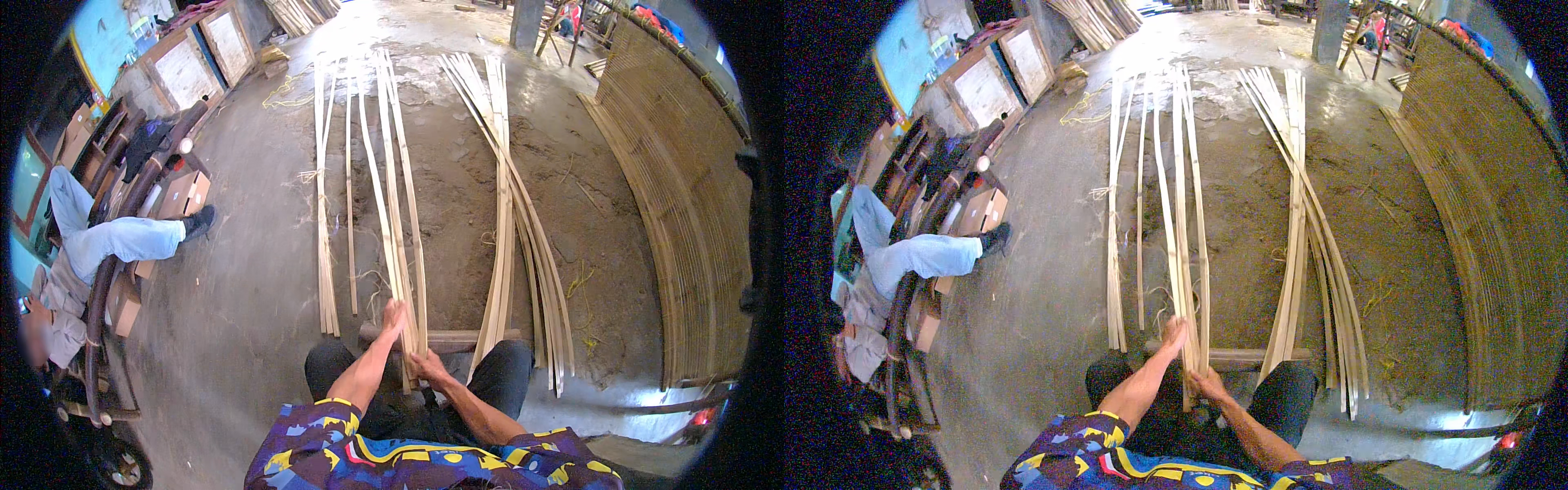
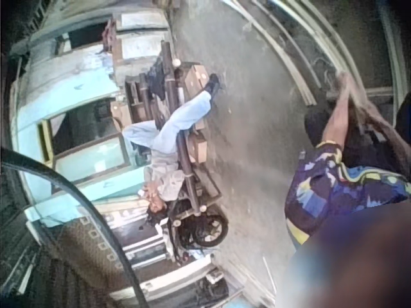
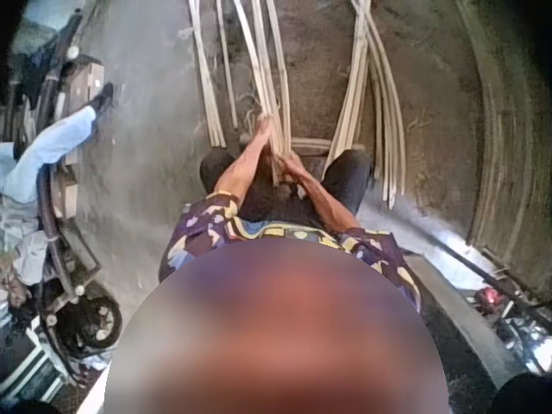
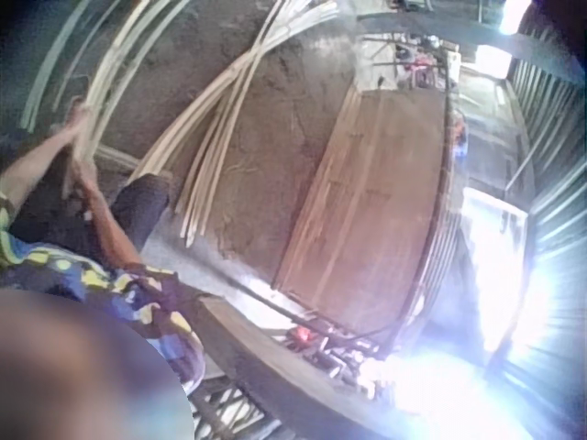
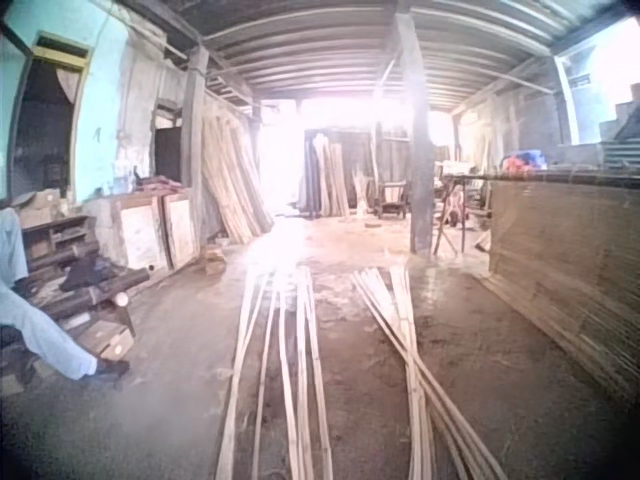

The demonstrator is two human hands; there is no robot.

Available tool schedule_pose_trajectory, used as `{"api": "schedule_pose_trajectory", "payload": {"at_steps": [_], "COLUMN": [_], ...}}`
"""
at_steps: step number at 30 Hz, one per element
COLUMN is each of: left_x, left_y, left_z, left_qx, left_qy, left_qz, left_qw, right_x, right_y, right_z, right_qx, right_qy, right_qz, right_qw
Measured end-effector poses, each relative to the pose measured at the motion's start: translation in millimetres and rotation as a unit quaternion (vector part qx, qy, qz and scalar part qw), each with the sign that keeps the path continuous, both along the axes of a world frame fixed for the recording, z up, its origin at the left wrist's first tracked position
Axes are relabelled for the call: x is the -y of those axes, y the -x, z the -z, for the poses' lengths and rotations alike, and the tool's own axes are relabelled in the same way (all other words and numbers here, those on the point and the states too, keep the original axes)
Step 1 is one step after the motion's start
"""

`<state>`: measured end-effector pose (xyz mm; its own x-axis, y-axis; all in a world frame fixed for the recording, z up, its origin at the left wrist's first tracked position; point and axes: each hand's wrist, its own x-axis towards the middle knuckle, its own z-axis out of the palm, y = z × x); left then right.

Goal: The person sits on the floor and repeatedly picks up, aligns, and stacks thin bamboo strips into a neat pile. They then move to a rack and tie the bundle with yellow string.

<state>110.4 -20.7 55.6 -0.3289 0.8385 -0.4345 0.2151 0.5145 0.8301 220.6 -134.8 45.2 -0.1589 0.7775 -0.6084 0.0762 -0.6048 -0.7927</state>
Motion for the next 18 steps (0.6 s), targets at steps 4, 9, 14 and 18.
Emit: {"api": "schedule_pose_trajectory", "payload": {"at_steps": [4,9,14,18], "left_x": [17,21,2,8], "left_y": [5,1,6,15], "left_z": [9,-3,7,30], "left_qx": [0.012,-0.080,0.033,0.161], "left_qy": [0.058,-0.029,0.032,0.112], "left_qz": [0.054,0.000,0.010,-0.008], "left_qw": [0.997,0.996,0.999,0.981], "right_x": [8,12,-3,-10], "right_y": [18,33,29,19], "right_z": [8,9,0,-10], "right_qx": [-0.003,0.143,0.153,0.145], "right_qy": [-0.183,-0.156,-0.076,-0.044], "right_qz": [-0.107,-0.056,-0.022,-0.061], "right_qw": [0.977,0.976,0.985,0.987]}}
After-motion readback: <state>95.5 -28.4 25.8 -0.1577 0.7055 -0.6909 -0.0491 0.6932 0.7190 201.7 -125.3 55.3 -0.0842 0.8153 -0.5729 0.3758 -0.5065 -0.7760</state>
